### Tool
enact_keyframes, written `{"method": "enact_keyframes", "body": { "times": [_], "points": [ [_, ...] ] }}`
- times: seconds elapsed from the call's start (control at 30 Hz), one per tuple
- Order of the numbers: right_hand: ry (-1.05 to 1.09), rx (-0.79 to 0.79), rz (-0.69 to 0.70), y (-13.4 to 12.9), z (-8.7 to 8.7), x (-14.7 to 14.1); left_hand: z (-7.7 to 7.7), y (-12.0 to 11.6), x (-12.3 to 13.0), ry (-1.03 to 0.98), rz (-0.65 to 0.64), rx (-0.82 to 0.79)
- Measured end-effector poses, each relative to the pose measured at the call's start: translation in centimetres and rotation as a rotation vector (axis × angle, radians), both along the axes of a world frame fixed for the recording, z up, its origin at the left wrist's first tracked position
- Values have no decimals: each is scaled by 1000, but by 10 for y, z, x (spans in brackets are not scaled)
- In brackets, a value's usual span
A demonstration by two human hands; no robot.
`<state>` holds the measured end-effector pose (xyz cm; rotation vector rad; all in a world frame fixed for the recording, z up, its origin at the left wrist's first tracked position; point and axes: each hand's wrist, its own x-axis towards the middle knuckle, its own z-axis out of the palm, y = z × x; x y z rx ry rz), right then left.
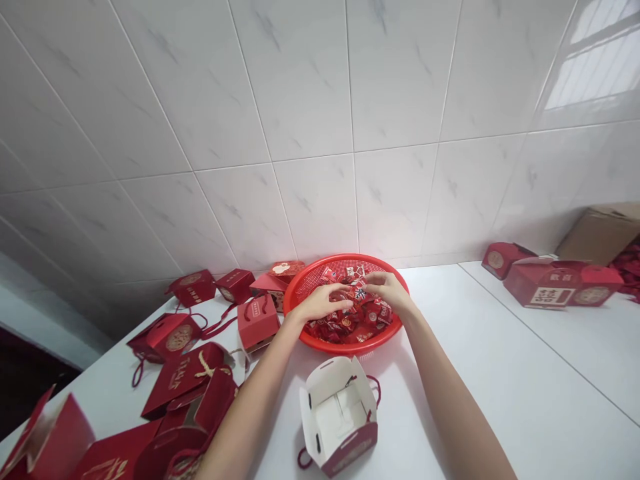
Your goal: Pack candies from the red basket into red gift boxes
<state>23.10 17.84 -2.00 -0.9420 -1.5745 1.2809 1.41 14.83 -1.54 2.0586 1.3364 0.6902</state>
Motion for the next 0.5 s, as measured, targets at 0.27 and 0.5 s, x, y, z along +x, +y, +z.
{"method": "enact_keyframes", "body": {
  "times": [0.27,0.5],
  "points": [
    [84,-58,200,-10,10,1,5,-10,5,-130,-61,76],
    [241,-86,125,-8,9,2,3,-10,0,-106,12,78]
  ]
}}
